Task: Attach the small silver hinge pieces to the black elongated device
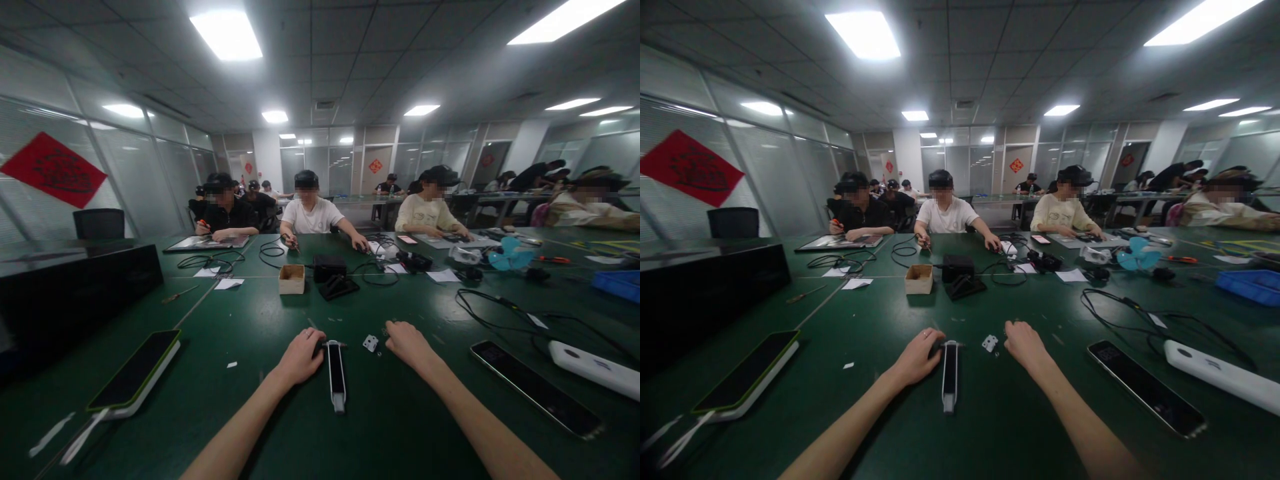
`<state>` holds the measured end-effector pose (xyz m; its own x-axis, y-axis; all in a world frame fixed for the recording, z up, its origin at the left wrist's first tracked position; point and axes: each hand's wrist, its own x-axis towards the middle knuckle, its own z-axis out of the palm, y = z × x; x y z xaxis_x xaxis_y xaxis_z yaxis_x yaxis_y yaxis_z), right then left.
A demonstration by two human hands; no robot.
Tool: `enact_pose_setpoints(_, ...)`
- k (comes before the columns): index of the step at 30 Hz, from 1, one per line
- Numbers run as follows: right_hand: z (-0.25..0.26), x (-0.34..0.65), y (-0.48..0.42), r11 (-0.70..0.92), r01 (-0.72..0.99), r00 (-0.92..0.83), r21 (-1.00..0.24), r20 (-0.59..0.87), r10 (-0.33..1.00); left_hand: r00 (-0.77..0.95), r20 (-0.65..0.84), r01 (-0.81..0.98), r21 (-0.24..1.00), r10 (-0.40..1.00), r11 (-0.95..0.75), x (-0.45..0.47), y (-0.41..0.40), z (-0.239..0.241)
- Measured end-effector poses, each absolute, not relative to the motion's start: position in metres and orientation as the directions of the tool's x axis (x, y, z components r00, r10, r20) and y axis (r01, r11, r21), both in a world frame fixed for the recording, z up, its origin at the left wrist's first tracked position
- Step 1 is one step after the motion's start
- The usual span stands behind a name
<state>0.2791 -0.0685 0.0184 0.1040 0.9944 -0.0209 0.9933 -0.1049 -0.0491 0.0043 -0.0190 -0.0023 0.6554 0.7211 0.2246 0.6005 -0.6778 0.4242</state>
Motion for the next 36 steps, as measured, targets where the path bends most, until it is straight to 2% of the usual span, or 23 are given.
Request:
enact_pose_setpoints(8,0.016,0.284,-0.067,-0.113,0.991,0.113,-0.066,0.003,0.994,0.672,0.260,0.586,0.386,0.693,-0.713,0.005,-0.016,-0.007)
enact_pose_setpoints(10,0.017,0.283,-0.068,-0.086,0.991,0.092,-0.098,0.059,0.994,0.670,0.259,0.586,0.391,0.696,-0.710,0.005,-0.015,-0.009)
enact_pose_setpoints(14,0.017,0.271,-0.072,0.118,0.972,-0.057,-0.203,0.283,0.957,0.654,0.254,0.588,0.422,0.712,-0.690,0.005,-0.015,-0.009)
enact_pose_setpoints(19,0.004,0.240,-0.074,0.334,0.917,-0.223,-0.217,0.414,0.882,0.644,0.259,0.588,0.434,0.720,-0.682,0.005,-0.015,-0.008)
enact_pose_setpoints(28,-0.010,0.209,-0.070,0.331,0.938,-0.263,-0.108,0.402,0.877,0.639,0.288,0.599,0.395,0.713,-0.696,0.007,-0.013,-0.013)
enact_pose_setpoints(36,-0.010,0.212,-0.072,0.353,0.908,-0.248,-0.228,0.387,0.888,0.650,0.298,0.588,0.386,0.699,-0.711,0.007,-0.013,-0.014)
